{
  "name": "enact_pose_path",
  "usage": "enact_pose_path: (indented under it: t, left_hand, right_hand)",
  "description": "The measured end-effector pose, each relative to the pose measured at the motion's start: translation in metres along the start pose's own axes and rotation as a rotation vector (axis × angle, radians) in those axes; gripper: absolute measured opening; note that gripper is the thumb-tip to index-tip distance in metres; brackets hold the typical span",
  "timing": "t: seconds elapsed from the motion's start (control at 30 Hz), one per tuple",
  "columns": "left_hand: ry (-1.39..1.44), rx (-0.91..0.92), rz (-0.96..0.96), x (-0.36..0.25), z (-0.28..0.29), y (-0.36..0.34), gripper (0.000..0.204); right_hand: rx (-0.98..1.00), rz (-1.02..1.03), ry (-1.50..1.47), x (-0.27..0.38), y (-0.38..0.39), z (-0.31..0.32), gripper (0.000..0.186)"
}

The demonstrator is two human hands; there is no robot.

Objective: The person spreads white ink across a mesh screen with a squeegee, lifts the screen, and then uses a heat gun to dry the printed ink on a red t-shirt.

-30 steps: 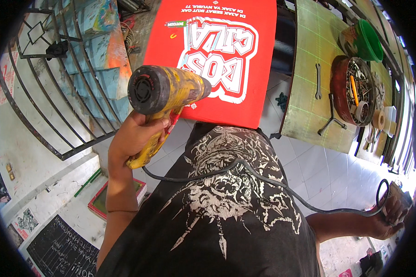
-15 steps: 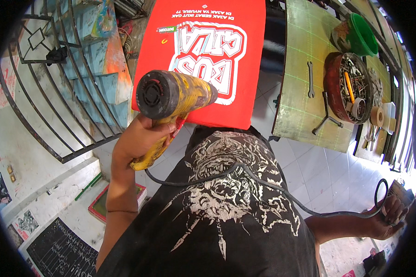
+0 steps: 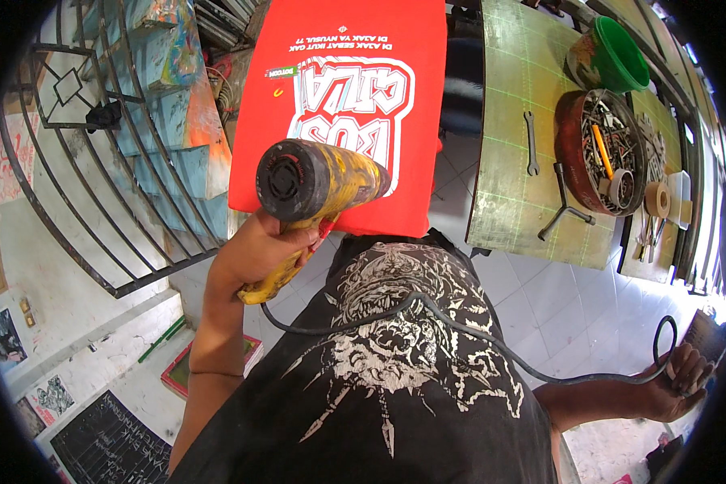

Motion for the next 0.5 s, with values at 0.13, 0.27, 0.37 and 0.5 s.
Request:
enact_pose_path:
  t: [0.13, 0.27, 0.37, 0.5]
  left_hand:
    - [-0.048, 0.05, -0.033, -0.008, -0.006, -0.009, 0.016]
    - [-0.083, 0.059, -0.028, -0.014, -0.008, -0.015, 0.016]
    - [-0.08, 0.056, -0.018, -0.013, -0.004, -0.019, 0.017]
    - [-0.062, 0.05, -0.056, -0.023, -0.005, -0.022, 0.018]
  right_hand:
    - [-0.055, 0.04, 0.083, 0.008, 0.004, 0.01, 0.02]
    - [-0.026, 0.076, 0.088, 0.007, 0.005, 0.008, 0.019]
    - [0.007, 0.032, -0.007, 0.0, 0.003, 0.007, 0.021]
    - [0.01, 0.027, 0.013, -0.003, 0.001, 0.006, 0.022]
Point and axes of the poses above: each hand's wrist, its own y-axis away from the middle knuckle, its own z-axis out of the back of the hand, x = y × z, the point moved 10 cm from there along -y, towards the middle knuckle, and after that the axes turned 14 degrees about x, right-handed, at the moved point
